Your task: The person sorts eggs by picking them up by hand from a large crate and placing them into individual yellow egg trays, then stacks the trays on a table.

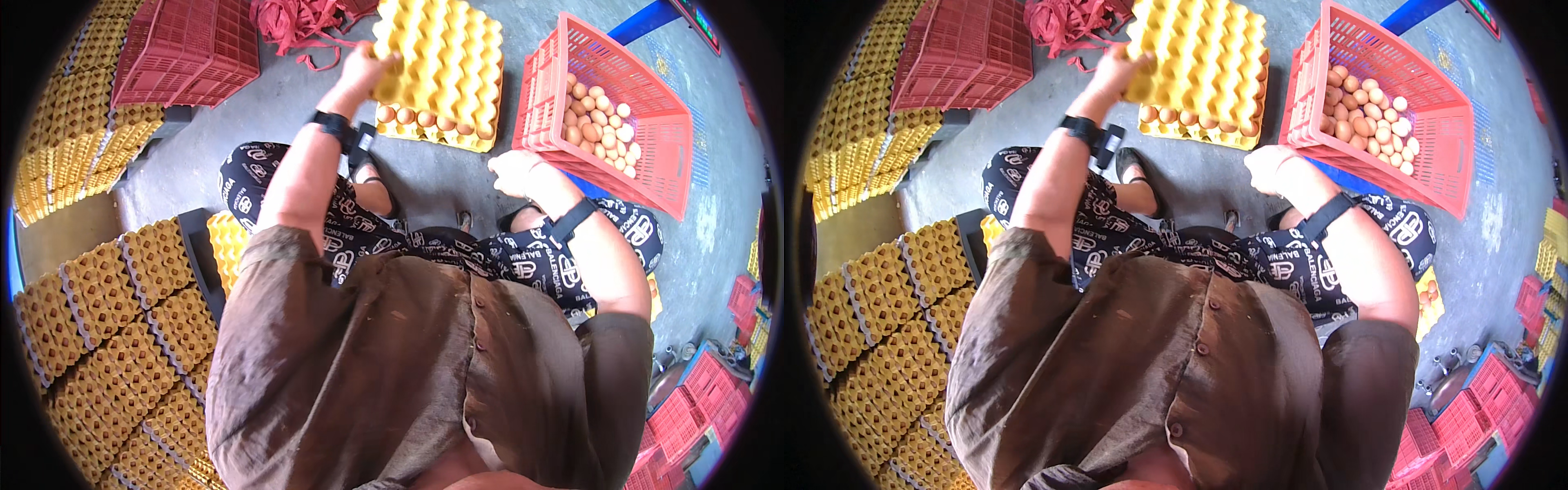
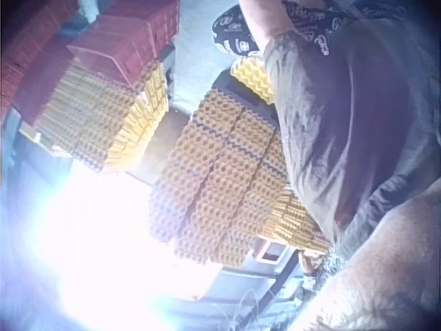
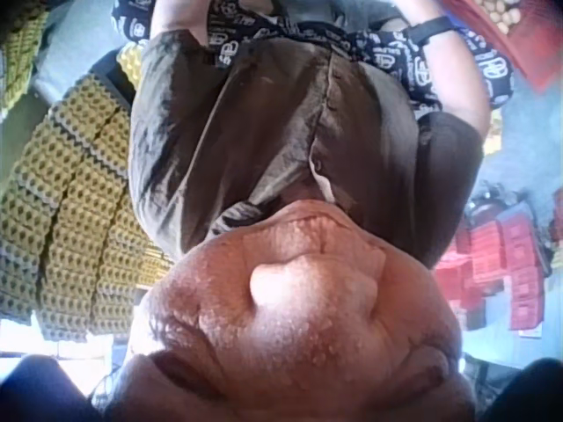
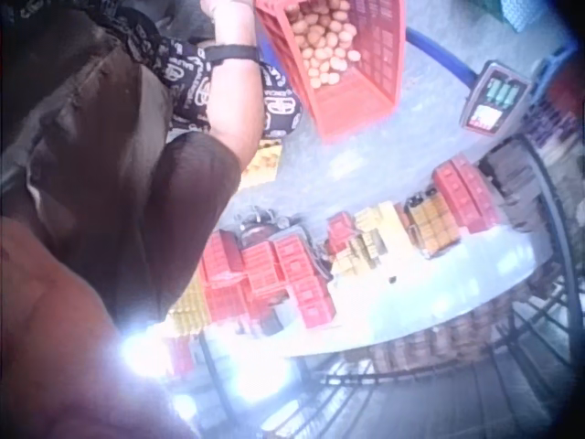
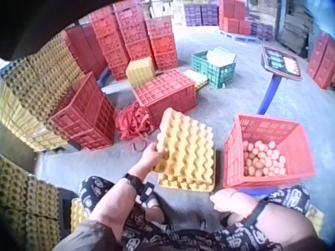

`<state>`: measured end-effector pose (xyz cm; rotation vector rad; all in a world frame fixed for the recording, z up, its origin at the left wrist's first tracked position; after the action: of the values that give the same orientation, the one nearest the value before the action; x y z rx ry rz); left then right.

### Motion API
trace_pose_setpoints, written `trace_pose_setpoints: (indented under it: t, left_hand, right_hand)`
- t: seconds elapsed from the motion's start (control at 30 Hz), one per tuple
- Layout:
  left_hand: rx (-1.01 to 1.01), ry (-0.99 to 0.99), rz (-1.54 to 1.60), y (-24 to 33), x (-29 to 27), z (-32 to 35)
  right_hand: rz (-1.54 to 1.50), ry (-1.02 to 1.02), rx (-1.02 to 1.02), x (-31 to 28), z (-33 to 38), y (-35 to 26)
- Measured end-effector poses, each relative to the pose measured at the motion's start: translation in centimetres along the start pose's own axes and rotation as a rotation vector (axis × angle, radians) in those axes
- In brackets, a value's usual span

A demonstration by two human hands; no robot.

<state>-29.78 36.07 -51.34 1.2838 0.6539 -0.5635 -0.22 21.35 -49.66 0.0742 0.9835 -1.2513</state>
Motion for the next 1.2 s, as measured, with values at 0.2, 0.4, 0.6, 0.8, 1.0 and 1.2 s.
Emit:
trace_pose_setpoints:
  t: [0.2, 0.4, 0.6, 0.8, 1.0, 1.2]
  left_hand:
    - [0.088, 0.438, 0.395, 1.9, -26.4, 8.7]
    - [-0.108, 0.788, 0.324, -10.9, -38.7, 28.8]
    - [-0.503, 1.068, 0.657, -26.3, -24.9, 46.6]
    - [-0.825, 1.125, 0.765, -29.2, -14.4, 49.6]
    - [-1.178, 0.752, 0.304, -30.1, -13.8, 50.0]
    - [-0.845, 0.524, -0.883, -24.9, -14.9, 46.8]
  right_hand:
    - [-0.029, 0.023, -0.093, 0.6, -1.5, -1.7]
    - [0.006, -0.098, -0.075, -0.1, -1.7, -3.2]
    - [-0.121, -0.189, -0.005, 1.1, -2.5, -2.8]
    - [-0.046, -0.153, -0.004, 0.4, -2.9, -2.2]
    - [-0.015, -0.124, 0.016, 0.3, -2.9, -3.1]
    - [-0.105, -0.117, -0.002, 1.3, -3.3, -1.1]
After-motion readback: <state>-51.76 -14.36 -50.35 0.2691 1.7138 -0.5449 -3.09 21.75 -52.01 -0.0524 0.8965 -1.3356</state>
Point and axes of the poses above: each hand's wrist, its own z-axis away from the middle knuckle, its own x-axis out of the palm, y = z × x, the point moved 2 cm from there along -z, towards the middle knuckle, and after that the axes turned 13 degrees about -z, right-handed, at the moved point
